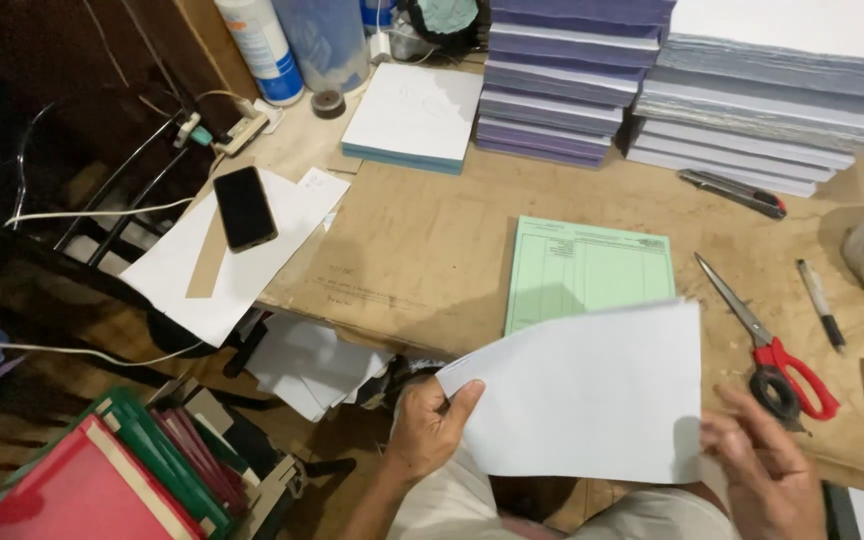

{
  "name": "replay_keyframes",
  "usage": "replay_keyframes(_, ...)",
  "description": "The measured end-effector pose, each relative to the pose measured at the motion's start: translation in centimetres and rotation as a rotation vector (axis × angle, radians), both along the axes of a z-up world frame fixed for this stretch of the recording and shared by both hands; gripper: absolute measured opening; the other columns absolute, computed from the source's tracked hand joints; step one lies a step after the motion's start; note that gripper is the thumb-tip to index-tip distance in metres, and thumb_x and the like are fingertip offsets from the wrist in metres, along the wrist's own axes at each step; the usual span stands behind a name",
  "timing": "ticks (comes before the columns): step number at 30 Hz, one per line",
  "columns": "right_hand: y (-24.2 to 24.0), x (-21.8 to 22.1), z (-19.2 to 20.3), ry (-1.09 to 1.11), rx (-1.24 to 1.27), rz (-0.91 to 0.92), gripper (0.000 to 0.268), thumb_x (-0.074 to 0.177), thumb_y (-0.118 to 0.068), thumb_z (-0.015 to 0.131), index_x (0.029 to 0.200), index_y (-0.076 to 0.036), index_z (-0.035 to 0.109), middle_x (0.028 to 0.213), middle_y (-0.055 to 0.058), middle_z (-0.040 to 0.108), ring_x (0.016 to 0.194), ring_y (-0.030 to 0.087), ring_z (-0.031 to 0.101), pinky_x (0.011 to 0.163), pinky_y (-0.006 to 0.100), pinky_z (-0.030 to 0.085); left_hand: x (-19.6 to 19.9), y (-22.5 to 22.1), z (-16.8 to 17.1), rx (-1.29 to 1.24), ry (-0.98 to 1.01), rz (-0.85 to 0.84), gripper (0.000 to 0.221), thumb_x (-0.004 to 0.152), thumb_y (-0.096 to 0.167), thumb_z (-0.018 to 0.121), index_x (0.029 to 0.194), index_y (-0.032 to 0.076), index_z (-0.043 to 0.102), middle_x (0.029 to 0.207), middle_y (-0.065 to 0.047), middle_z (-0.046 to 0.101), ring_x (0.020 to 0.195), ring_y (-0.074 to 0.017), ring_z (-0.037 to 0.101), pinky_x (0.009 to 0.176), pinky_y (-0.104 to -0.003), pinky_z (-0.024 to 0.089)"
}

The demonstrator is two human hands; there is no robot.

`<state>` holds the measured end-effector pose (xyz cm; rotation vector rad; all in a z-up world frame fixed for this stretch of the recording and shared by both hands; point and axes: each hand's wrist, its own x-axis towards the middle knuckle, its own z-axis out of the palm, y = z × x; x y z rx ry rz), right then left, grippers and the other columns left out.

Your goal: Manually assembling a notebook by stacking paper, applying adhesive with a brush, and trimming with scissors.

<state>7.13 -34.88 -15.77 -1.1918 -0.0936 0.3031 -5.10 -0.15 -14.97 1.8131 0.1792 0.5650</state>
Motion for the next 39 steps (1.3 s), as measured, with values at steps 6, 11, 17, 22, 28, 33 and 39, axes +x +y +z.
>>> replay_keyframes(6,6.4,-0.5,9.5,-1.183,-1.084,-0.279,0.055,0.091,-0.027,0.066,0.136,0.004,0.06,0.146,0.03,0.059,0.132,0.041,0.057,0.112,0.057,0.049,1.5,-1.3,0.0,0.176,-0.114,-0.017,0.032,0.099,0.03,0.063,0.116,0.006,0.075,0.095,-0.002,0.082,0.077,-0.0136,0.077,0.065,-0.028,0.06)
replay_keyframes(11,12.3,-1.6,12.5,-1.518,-0.762,-0.008,0.027,0.092,-0.008,0.07,0.117,-0.018,0.07,0.134,0.011,0.066,0.124,0.034,0.065,0.106,0.052,0.049,1.5,-2.5,2.2,0.103,-0.171,-0.128,0.033,0.102,0.024,0.061,0.125,0.002,0.071,0.106,-0.008,0.081,0.088,-0.0178,0.077,0.073,-0.028,0.061)
replay_keyframes(17,15.0,-2.0,14.8,-1.594,-0.848,0.222,0.029,0.093,-0.002,0.061,0.118,-0.018,0.066,0.116,0.008,0.064,0.097,0.024,0.064,0.091,0.044,0.04,1.6,-2.7,1.8,0.128,-0.22,-0.186,0.032,0.1,0.006,0.062,0.132,0.004,0.066,0.116,-0.013,0.077,0.097,-0.0226,0.077,0.082,-0.032,0.062)
replay_keyframes(22,14.7,-1.4,13.9,-1.641,-0.959,0.284,0.023,0.094,-0.002,0.06,0.114,-0.013,0.062,0.116,0.009,0.064,0.089,0.026,0.062,0.072,0.039,0.041,1.5,-2.5,2.1,0.222,-0.214,-0.196,0.032,0.099,0.004,0.06,0.131,0.004,0.066,0.117,-0.014,0.077,0.099,-0.0265,0.078,0.083,-0.034,0.062)
replay_keyframes(28,14.0,-1.0,14.3,-1.826,-1.074,0.318,0.025,0.095,0.004,0.051,0.117,-0.005,0.058,0.112,0.012,0.06,0.09,0.027,0.062,0.072,0.038,0.046,1.6,-2.4,3.7,0.169,-0.159,-0.285,0.031,0.099,0.005,0.06,0.129,0.003,0.067,0.123,-0.012,0.076,0.107,-0.0235,0.077,0.092,-0.031,0.061)
replay_keyframes(33,13.6,0.1,12.8,-1.831,-1.154,0.26,0.019,0.097,-0.001,0.05,0.113,-0.006,0.059,0.112,0.011,0.06,0.085,0.025,0.065,0.072,0.038,0.052,1.4,-2.1,3.9,0.186,-0.116,-0.291,0.035,0.103,0.023,0.059,0.129,0.001,0.066,0.118,-0.011,0.078,0.102,-0.0211,0.077,0.085,-0.031,0.058)
replay_keyframes(39,13.1,1.6,14.6,-1.834,-1.158,0.071,0.012,0.1,-0.005,0.057,0.111,-0.003,0.062,0.107,0.011,0.065,0.08,0.022,0.066,0.057,0.031,0.053,1.0,-1.4,3.9,0.118,0.153,-0.404,0.05,0.103,0.039,0.051,0.142,0.009,0.06,0.105,-0.003,0.075,0.088,-0.0186,0.068,0.074,-0.032,0.051)
